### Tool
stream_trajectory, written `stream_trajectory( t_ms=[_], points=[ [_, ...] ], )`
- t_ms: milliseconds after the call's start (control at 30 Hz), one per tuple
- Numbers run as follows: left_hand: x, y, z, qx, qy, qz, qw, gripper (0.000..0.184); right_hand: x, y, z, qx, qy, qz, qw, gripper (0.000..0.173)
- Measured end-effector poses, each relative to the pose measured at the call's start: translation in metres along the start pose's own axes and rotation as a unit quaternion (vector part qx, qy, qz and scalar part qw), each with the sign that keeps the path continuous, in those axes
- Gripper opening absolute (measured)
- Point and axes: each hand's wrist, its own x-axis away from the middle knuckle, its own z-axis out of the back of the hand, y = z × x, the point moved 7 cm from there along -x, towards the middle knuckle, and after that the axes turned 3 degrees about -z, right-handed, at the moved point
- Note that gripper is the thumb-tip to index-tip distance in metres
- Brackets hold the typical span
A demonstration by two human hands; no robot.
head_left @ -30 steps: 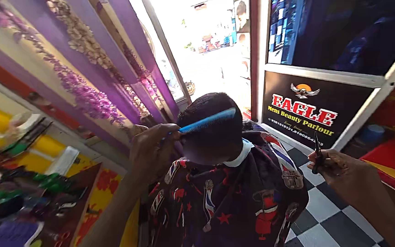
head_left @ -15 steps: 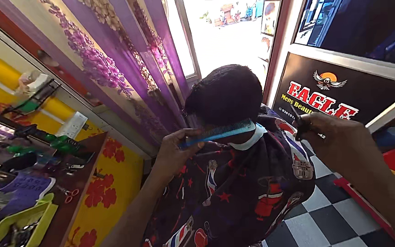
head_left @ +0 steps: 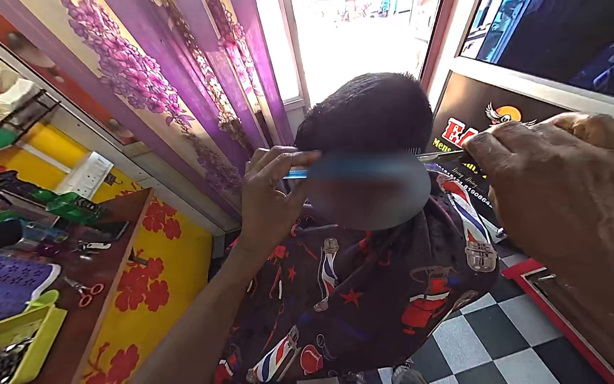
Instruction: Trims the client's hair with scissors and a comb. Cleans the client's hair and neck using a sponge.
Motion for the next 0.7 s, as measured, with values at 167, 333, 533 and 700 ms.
stream_trajectory(
  t_ms=[167, 333, 533, 700],
  points=[
    [-0.002, 0.005, 0.002, -0.027, 0.033, -0.059, 0.997, 0.028, -0.004, -0.015, -0.009, 0.047, -0.014, 0.007, 0.999, 0.026],
    [-0.003, 0.006, 0.003, -0.038, 0.032, -0.07, 0.996, 0.027, -0.006, -0.026, -0.01, 0.046, -0.026, 0.013, 0.999, 0.021],
    [-0.005, 0.009, 0.006, -0.041, 0.026, -0.077, 0.996, 0.027, -0.002, -0.025, -0.009, 0.007, -0.019, 0.004, 1.0, 0.023],
    [-0.006, 0.011, 0.006, -0.04, 0.036, -0.092, 0.994, 0.027, -0.005, -0.031, -0.009, 0.031, -0.016, -0.01, 0.999, 0.02]
  ],
)
